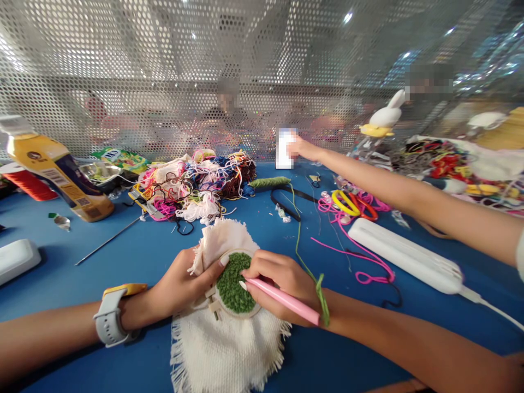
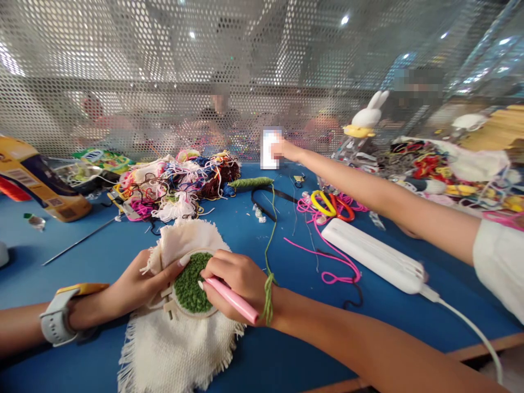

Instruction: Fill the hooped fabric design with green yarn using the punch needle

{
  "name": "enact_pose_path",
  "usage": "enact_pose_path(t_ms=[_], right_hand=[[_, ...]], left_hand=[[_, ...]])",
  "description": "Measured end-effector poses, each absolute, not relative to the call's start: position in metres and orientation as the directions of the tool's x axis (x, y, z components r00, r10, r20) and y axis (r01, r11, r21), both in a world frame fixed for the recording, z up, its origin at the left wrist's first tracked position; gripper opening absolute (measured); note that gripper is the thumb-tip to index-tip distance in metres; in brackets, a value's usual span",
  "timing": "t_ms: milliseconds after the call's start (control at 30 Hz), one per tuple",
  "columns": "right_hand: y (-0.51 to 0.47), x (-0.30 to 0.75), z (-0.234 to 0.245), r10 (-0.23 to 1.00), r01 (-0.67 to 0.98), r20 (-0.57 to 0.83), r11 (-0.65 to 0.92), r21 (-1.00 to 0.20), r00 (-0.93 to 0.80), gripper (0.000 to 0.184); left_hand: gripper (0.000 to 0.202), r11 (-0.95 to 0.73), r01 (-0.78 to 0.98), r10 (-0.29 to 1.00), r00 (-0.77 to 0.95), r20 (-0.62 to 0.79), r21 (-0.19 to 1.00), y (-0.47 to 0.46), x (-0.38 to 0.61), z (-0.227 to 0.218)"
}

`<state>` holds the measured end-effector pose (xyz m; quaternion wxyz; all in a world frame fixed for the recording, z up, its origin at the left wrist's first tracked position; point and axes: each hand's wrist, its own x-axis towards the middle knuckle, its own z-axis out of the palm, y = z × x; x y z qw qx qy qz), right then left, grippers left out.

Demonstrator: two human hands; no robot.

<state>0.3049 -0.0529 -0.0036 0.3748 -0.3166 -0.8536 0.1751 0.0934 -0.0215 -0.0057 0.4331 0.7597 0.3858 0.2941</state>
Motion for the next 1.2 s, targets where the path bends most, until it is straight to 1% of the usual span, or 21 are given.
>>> enact_pose_path(t_ms=[733, 900, 1000, 1133, 1200], right_hand=[[-0.0520, 0.3049, -0.0050, 0.679, 0.416, 0.518, 0.731, -0.541, -0.520, 0.008], [-0.0519, 0.3046, -0.0055, 0.674, 0.411, 0.525, 0.736, -0.538, -0.520, 0.008], [-0.0521, 0.3042, -0.0056, 0.676, 0.420, 0.528, 0.735, -0.532, -0.515, 0.007], [-0.0524, 0.3047, -0.0073, 0.696, 0.437, 0.532, 0.717, -0.542, -0.482, 0.005], [-0.0527, 0.3052, -0.0078, 0.690, 0.431, 0.546, 0.724, -0.539, -0.476, 0.002]], left_hand=[[0.028, -0.321, 0.338, 0.847, 0.521, 0.109, 0.885, -0.0215, 0.0931, -0.0056], [0.029, -0.270, 0.302, 0.850, 0.521, 0.079, 0.915, -0.0221, 0.0931, -0.0042], [0.027, -0.234, 0.233, 0.810, 0.584, 0.056, 0.944, -0.0229, 0.0929, -0.0012], [0.025, -0.261, 0.168, 0.708, 0.702, 0.070, 0.951, -0.0249, 0.0932, 0.0019], [0.025, -0.275, 0.150, 0.682, 0.727, 0.082, 0.950, -0.0253, 0.0934, 0.0021]])
